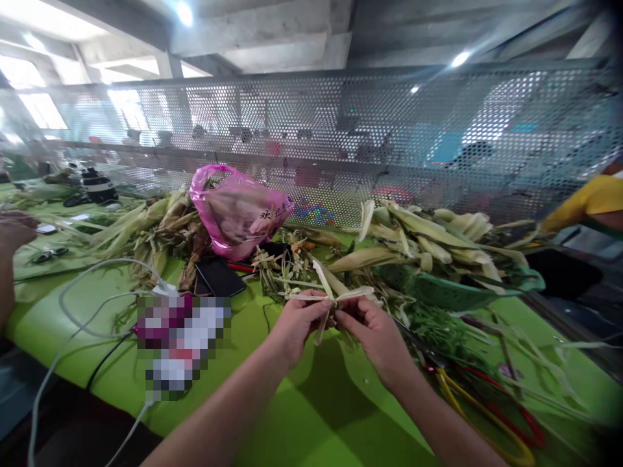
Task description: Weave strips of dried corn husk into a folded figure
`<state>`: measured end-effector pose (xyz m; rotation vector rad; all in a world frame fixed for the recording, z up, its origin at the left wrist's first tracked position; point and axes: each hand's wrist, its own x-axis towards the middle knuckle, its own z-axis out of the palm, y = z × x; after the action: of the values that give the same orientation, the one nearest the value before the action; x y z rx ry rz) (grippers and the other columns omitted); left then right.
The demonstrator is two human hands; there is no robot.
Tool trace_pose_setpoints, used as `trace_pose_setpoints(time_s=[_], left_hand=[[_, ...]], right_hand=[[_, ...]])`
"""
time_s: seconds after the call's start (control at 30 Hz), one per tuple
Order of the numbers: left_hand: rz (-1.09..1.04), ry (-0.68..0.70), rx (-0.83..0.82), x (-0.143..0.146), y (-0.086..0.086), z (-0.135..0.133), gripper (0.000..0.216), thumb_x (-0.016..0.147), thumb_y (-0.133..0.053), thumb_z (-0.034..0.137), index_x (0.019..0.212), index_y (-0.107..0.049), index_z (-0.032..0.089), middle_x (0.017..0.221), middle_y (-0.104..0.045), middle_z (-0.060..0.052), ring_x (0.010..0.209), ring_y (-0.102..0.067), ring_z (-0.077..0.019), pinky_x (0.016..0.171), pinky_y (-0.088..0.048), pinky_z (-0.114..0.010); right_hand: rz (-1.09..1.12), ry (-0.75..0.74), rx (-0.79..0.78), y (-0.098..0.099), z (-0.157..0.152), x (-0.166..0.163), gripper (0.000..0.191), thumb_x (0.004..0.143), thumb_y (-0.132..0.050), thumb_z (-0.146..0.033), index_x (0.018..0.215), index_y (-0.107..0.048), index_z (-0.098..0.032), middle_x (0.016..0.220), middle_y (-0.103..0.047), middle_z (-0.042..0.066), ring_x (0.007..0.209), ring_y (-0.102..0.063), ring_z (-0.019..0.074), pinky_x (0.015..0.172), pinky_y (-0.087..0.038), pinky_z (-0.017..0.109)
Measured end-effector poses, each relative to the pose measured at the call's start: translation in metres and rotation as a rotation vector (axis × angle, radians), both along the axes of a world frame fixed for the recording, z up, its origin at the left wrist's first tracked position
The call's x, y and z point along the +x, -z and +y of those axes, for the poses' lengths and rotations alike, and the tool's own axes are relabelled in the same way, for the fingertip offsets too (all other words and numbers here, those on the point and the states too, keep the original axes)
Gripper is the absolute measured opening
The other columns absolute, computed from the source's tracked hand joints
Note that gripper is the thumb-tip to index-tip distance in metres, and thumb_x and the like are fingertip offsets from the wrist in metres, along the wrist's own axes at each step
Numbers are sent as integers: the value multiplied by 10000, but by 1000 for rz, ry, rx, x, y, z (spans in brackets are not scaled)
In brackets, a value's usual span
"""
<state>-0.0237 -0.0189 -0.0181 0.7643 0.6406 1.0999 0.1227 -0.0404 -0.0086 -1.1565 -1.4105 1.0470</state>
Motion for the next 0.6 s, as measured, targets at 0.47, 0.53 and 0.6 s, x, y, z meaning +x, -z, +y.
trace_pose_setpoints(time_s=[0.47,0.53,0.6], left_hand=[[0,-78,-65,-5,-3,4,352,579,-821,361,750,-607,141,590,-598,18,501,-541,-92,541,-418,-231],[46,-105,-29,-5,-2,4,326,626,-792,366,779,-611,142,644,-642,-8,567,-596,-117,590,-444,-246],[105,-108,-2,-5,-2,4,296,660,-766,366,774,-611,142,689,-668,-30,644,-637,-140,620,-444,-248]], right_hand=[[-429,191,303,0,1,7,211,829,-623,-402,900,-636,-203,908,-654,65,843,-601,230,766,-458,322],[-427,262,313,-4,-4,5,229,833,-618,-430,891,-613,-208,876,-627,52,810,-578,217,720,-447,303],[-397,229,257,-9,-10,1,251,883,-541,-454,833,-601,-215,772,-603,24,717,-552,191,634,-424,276]])
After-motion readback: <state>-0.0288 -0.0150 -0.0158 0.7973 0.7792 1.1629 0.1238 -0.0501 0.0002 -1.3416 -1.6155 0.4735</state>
